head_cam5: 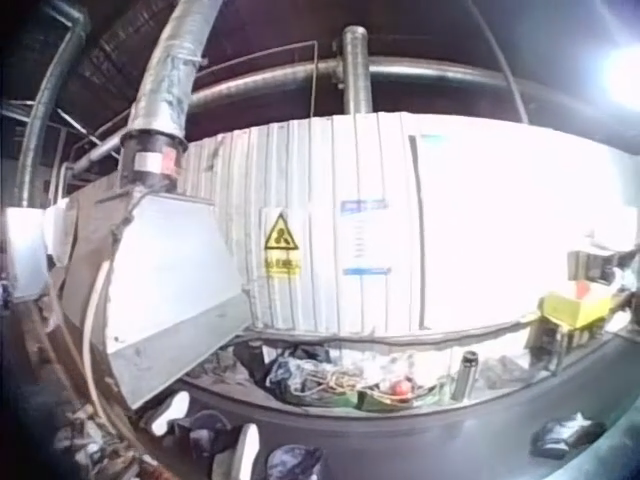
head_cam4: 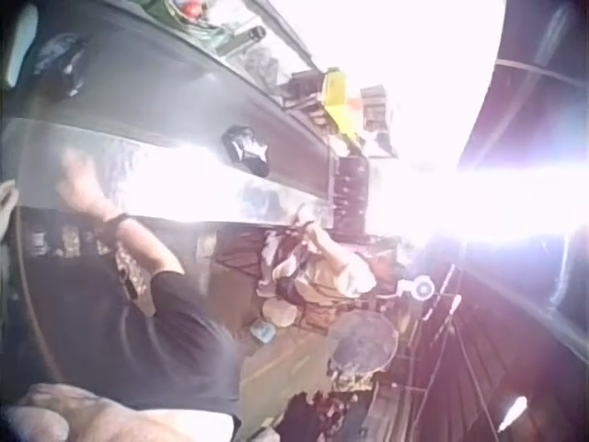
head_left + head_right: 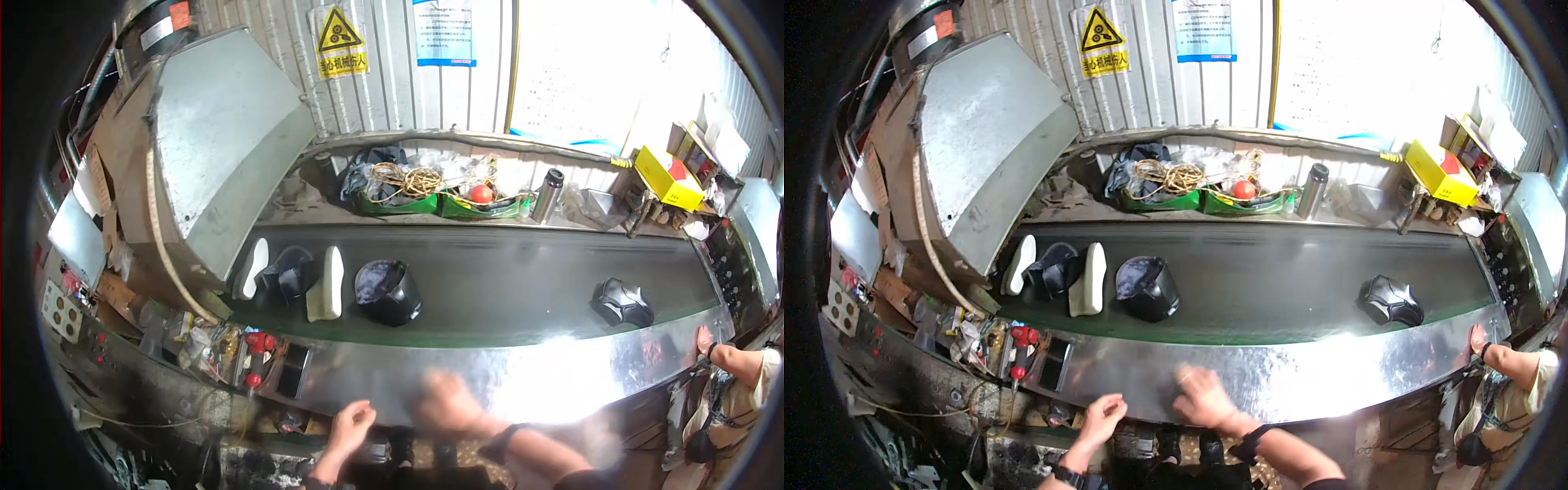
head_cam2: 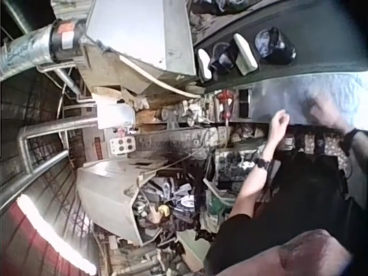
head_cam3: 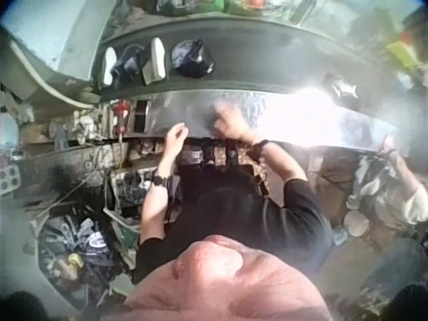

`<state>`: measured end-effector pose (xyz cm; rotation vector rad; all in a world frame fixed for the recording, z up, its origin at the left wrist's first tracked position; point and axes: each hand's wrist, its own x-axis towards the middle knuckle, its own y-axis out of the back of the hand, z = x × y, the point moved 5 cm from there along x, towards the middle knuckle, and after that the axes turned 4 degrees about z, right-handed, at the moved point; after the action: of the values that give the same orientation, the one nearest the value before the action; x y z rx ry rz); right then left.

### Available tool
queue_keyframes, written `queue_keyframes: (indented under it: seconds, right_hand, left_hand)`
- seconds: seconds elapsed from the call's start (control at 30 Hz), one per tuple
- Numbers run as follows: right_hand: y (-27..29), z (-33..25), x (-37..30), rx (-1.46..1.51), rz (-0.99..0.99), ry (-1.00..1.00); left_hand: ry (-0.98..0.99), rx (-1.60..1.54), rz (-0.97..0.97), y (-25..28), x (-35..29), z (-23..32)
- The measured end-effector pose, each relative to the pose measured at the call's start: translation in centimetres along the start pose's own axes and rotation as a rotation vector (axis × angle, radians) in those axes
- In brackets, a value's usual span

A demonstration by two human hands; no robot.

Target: The worker places shoe uppers onto lasts and processes them using a toe lasting machine on a conveyor production line.

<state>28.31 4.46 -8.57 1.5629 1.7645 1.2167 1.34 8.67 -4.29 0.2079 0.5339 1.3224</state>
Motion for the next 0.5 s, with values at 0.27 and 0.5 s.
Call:
queue_keyframes:
  seconds: [0.27, 0.5]
  right_hand:
    - [3.8, -2.0, -9.6, 0.663, 0.193, -0.652]
    - [6.2, -0.6, -13.2, 1.233, 0.731, -1.104]
  left_hand:
    - [-0.406, -0.002, 0.089, -4.2, 19.5, 9.3]
    - [-0.652, 0.397, -0.387, -12.3, 23.2, 16.6]
